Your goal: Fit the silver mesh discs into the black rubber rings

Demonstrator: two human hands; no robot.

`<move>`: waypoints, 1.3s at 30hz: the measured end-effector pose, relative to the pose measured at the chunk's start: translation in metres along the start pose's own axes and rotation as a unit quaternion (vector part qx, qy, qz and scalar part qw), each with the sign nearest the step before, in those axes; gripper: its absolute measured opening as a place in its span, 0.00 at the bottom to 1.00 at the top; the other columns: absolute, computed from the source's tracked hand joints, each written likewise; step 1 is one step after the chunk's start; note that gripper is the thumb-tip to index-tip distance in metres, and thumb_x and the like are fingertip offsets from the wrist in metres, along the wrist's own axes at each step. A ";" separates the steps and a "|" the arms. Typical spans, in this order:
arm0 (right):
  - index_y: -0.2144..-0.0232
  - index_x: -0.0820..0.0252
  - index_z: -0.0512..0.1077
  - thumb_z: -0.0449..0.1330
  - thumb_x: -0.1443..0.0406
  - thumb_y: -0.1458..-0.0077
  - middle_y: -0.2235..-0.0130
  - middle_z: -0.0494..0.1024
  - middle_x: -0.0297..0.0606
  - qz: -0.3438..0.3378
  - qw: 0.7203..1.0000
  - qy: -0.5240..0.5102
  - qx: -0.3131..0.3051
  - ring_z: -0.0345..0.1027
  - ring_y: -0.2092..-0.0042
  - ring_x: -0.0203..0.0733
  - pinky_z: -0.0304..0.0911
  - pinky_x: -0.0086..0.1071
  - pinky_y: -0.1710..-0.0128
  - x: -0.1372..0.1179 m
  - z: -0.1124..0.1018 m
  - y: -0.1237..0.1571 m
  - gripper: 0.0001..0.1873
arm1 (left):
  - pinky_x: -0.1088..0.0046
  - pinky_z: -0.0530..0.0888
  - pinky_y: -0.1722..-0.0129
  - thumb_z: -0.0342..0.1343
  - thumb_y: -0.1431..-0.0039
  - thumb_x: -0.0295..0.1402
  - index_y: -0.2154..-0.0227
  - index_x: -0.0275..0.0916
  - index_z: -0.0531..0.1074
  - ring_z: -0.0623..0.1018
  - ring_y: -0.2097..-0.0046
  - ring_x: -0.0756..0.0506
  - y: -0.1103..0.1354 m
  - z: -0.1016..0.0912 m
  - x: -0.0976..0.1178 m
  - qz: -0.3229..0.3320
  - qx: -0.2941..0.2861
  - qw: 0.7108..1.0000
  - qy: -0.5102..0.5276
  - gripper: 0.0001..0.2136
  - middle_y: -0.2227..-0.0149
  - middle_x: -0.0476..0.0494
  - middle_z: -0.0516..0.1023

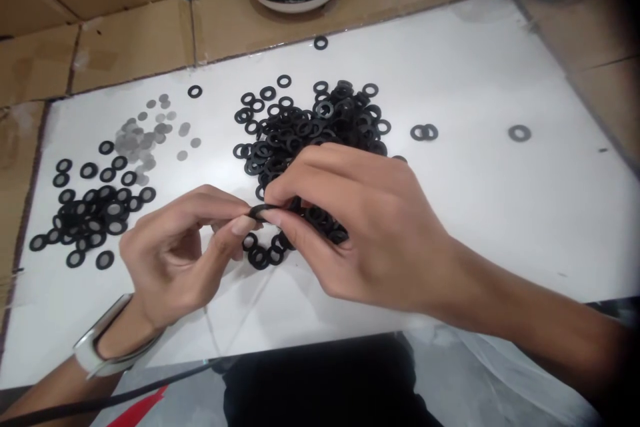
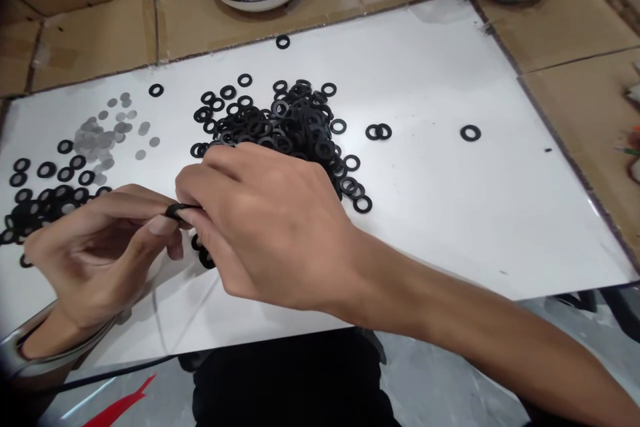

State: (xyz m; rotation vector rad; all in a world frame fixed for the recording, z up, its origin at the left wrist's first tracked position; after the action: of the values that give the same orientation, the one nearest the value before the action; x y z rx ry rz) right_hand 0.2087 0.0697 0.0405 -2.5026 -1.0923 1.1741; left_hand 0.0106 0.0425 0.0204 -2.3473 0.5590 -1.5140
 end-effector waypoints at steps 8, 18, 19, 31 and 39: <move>0.54 0.59 0.81 0.60 0.69 0.24 0.53 0.84 0.38 -0.038 0.995 0.080 -0.042 0.76 0.54 0.44 0.70 0.36 0.64 -0.003 0.002 0.000 0.08 | 0.67 0.73 0.74 0.68 0.35 0.22 0.57 0.42 0.85 0.79 0.70 0.48 0.002 0.002 -0.003 0.015 -0.038 0.999 -0.012 0.09 0.66 0.47 0.85; 0.54 0.61 0.81 0.64 0.67 0.25 0.56 0.86 0.36 -0.020 0.998 -0.057 -0.026 0.80 0.55 0.41 0.75 0.33 0.59 0.013 0.006 -0.003 0.05 | 0.67 0.74 0.70 0.66 0.33 0.20 0.56 0.40 0.79 0.79 0.67 0.47 0.000 -0.003 -0.008 0.023 -0.118 0.992 -0.044 0.09 0.67 0.47 0.80; 0.53 0.60 0.81 0.65 0.66 0.25 0.56 0.87 0.34 -0.020 0.995 -0.099 -0.021 0.81 0.55 0.40 0.76 0.32 0.57 0.015 0.004 -0.004 0.04 | 0.68 0.74 0.71 0.64 0.31 0.22 0.56 0.40 0.80 0.79 0.68 0.48 0.000 -0.004 -0.008 -0.012 -0.110 0.994 -0.009 0.07 0.67 0.47 0.80; 0.47 0.62 0.83 0.72 0.63 0.30 0.54 0.87 0.40 -0.082 0.976 -0.192 0.057 0.81 0.57 0.36 0.79 0.30 0.55 0.018 0.003 -0.005 0.13 | 0.75 0.76 0.73 0.65 0.24 0.34 0.64 0.41 0.83 0.77 0.73 0.52 0.006 -0.003 -0.013 -0.185 -0.089 0.968 0.147 0.08 0.69 0.47 0.80; 0.49 0.58 0.85 0.76 0.66 0.35 0.58 0.85 0.36 -0.056 0.976 -0.196 0.070 0.77 0.61 0.34 0.77 0.26 0.65 0.021 0.000 -0.008 0.13 | 0.75 0.72 0.79 0.62 0.23 0.35 0.49 0.44 0.81 0.79 0.74 0.51 0.010 -0.002 -0.025 -0.216 -0.045 0.946 0.236 0.06 0.56 0.41 0.84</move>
State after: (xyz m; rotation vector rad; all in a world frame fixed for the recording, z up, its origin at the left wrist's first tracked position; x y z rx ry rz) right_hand 0.2127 0.0899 0.0311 -2.1259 -1.1677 1.6929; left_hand -0.0025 0.0450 -0.0033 -2.2715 0.2154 -2.3254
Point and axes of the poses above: each hand's wrist, its own y-axis away from the middle knuckle, its own z-axis out of the palm, x = y × z, the point moved 5 cm from there along -y, towards the middle knuckle
